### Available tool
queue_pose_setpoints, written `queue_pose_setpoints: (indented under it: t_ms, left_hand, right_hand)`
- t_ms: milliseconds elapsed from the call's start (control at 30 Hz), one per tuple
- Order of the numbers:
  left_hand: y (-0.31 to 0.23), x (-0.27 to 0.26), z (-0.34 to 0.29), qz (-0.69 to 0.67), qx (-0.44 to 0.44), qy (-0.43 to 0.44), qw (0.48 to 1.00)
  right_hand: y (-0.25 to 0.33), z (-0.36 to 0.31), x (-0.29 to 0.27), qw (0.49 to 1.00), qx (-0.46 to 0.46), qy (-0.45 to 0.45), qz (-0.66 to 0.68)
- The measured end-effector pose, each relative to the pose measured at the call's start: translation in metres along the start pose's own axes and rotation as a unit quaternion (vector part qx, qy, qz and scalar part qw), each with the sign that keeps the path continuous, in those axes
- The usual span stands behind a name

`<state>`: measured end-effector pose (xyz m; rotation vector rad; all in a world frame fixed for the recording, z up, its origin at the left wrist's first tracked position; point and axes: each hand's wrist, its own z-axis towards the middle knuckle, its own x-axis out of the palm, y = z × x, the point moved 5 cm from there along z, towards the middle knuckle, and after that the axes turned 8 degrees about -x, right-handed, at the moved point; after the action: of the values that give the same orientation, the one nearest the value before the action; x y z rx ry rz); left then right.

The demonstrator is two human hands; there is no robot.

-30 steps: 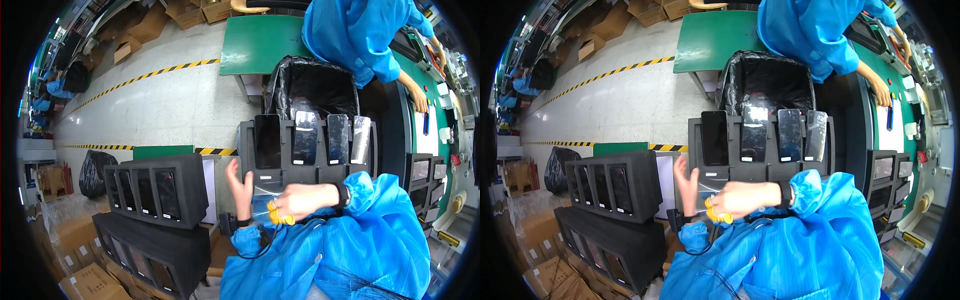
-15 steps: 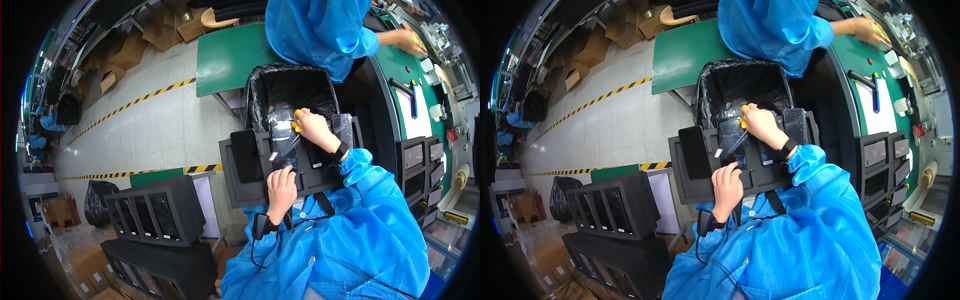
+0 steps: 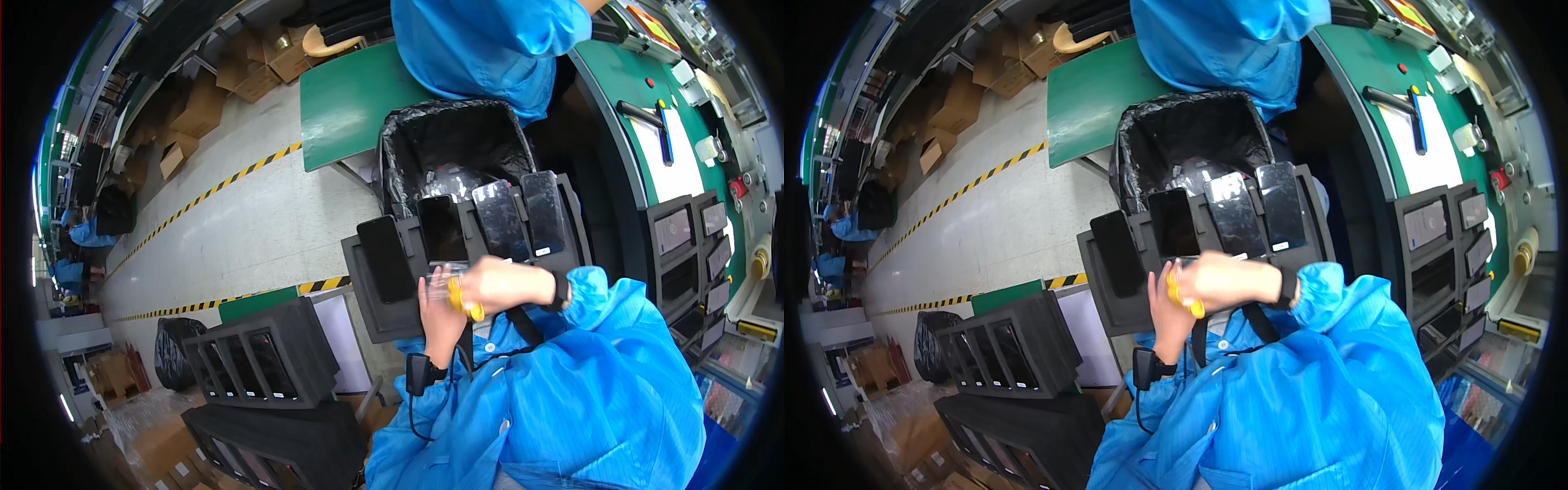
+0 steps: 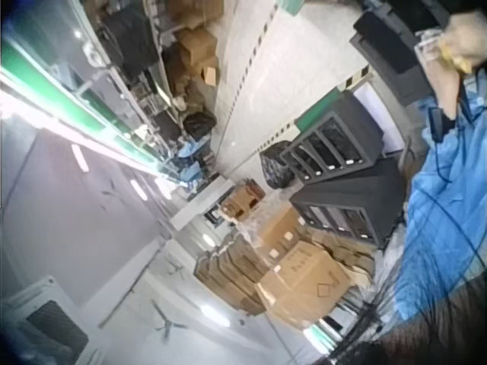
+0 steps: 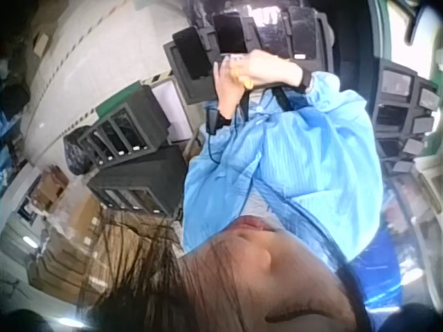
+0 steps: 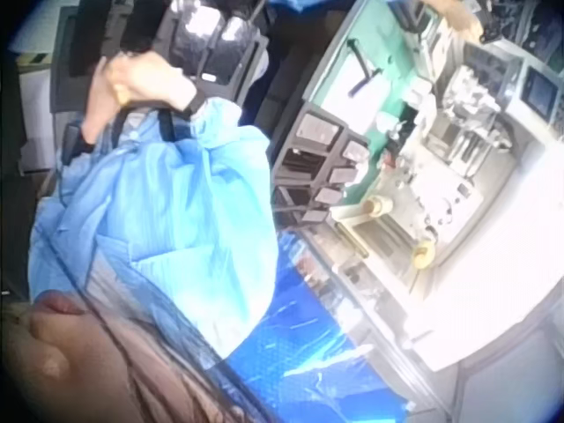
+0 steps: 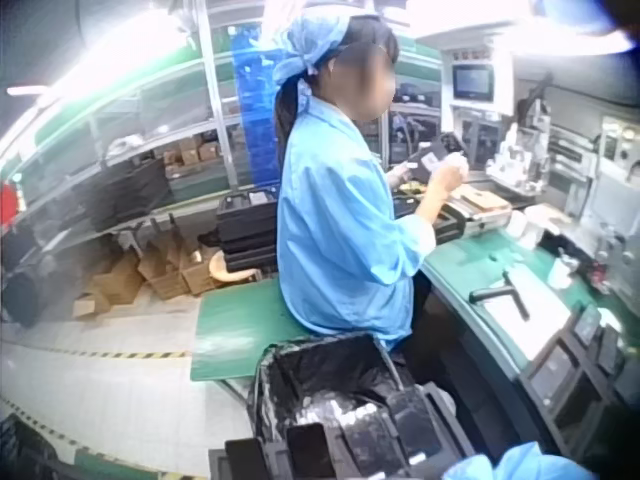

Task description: Wiping smartphone screens with a cloth and organizing them into trays on an assembly line.

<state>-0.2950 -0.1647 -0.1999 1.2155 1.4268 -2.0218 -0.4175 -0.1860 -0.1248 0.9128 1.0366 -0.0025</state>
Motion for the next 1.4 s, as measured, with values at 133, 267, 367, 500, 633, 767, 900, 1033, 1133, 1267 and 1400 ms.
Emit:
queue_pose_setpoints:
  t_ms: [133,267,367,500,633,767,900,1033,1133,1267,1400]
  left_hand:
    - [-0.016,-0.016,-0.014,-0.019,0.062,-0.131,0.989]
    - [-0.067,-0.020,0.009,-0.061,0.120,-0.095,0.986]
    - [-0.091,0.001,0.028,-0.054,0.158,-0.037,0.985]
    - [-0.101,0.032,0.044,-0.008,0.147,0.032,0.989]
    - [-0.094,0.063,0.033,0.090,0.123,0.065,0.986]
    - [-0.094,0.063,0.029,0.086,0.114,0.067,0.988]
    - [-0.088,0.051,0.011,-0.025,0.175,0.008,0.984]
    - [-0.101,0.048,-0.002,-0.057,0.253,0.082,0.962]
    - [-0.132,0.046,0.016,-0.048,0.288,0.043,0.955]
    - [-0.154,0.069,0.044,-0.033,0.245,0.073,0.966]
    - [-0.156,0.101,0.061,0.002,0.222,0.107,0.969]
  right_hand:
    - [-0.010,-0.039,-0.048,0.974,0.074,-0.205,0.069]
    - [-0.093,-0.084,-0.094,0.935,0.235,-0.263,-0.033]
    - [-0.134,-0.103,-0.093,0.913,0.324,-0.185,-0.168]
    - [-0.149,-0.101,-0.077,0.891,0.370,-0.181,-0.193]
    - [-0.146,-0.099,-0.069,0.892,0.373,-0.181,-0.179]
    - [-0.125,-0.092,-0.066,0.885,0.306,-0.212,-0.278]
    - [-0.032,-0.087,-0.058,0.989,0.118,-0.054,-0.072]
    - [0.005,-0.112,-0.087,0.963,0.024,-0.154,0.218]
    - [-0.029,-0.145,-0.122,0.943,0.167,-0.252,0.136]
    - [-0.108,-0.184,-0.130,0.882,0.368,-0.293,0.020]
    - [-0.155,-0.200,-0.114,0.832,0.456,-0.284,-0.139]
